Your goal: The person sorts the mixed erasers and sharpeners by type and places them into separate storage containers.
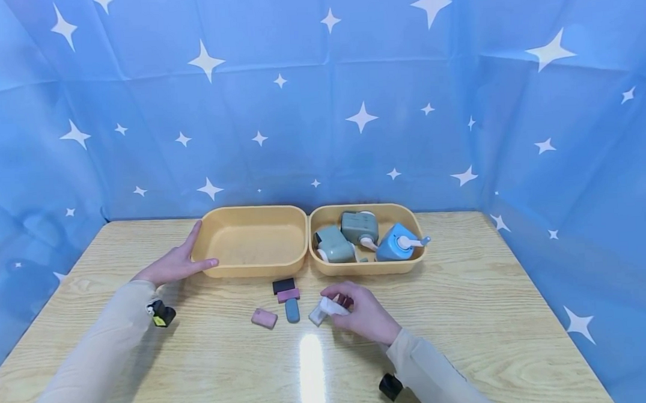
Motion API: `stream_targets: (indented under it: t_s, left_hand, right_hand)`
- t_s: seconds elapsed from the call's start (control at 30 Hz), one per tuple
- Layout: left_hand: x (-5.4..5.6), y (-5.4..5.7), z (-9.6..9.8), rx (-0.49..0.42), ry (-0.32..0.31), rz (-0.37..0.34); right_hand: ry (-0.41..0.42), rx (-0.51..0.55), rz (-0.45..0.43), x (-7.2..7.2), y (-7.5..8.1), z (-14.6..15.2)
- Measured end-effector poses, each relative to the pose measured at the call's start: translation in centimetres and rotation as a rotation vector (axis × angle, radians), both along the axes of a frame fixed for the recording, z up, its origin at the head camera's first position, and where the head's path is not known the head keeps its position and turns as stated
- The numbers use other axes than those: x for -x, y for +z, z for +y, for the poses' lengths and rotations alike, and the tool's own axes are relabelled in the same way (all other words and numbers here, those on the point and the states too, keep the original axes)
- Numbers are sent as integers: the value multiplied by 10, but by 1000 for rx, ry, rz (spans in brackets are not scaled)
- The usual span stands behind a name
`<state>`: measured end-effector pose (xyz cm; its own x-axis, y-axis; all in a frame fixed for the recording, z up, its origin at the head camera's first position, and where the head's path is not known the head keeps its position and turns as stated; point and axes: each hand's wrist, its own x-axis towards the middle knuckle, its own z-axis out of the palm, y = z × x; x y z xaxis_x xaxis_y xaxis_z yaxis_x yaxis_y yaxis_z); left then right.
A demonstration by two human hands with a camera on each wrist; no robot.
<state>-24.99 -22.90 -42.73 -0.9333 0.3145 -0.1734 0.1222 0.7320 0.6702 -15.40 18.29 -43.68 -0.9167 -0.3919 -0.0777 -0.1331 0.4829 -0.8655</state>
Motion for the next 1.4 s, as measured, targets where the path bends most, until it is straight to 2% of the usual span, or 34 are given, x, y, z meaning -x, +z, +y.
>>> stream_targets:
  t_s: [0.43,0.63,1.03,1.4]
  left_hand:
    - [3,-5,-3,13,-1,25]
    - [3,-4,-3,8,-3,25]
    - [3,-4,-2,23,-2,24]
    - [3,-5,-4,26,0,15]
  right_hand:
    - [-6,6,8,4,11,-4]
    - [16,37,41,5,13,-5]
    - [34,30,66,8,14,-9]
    - [63,24,99,14,22,-17]
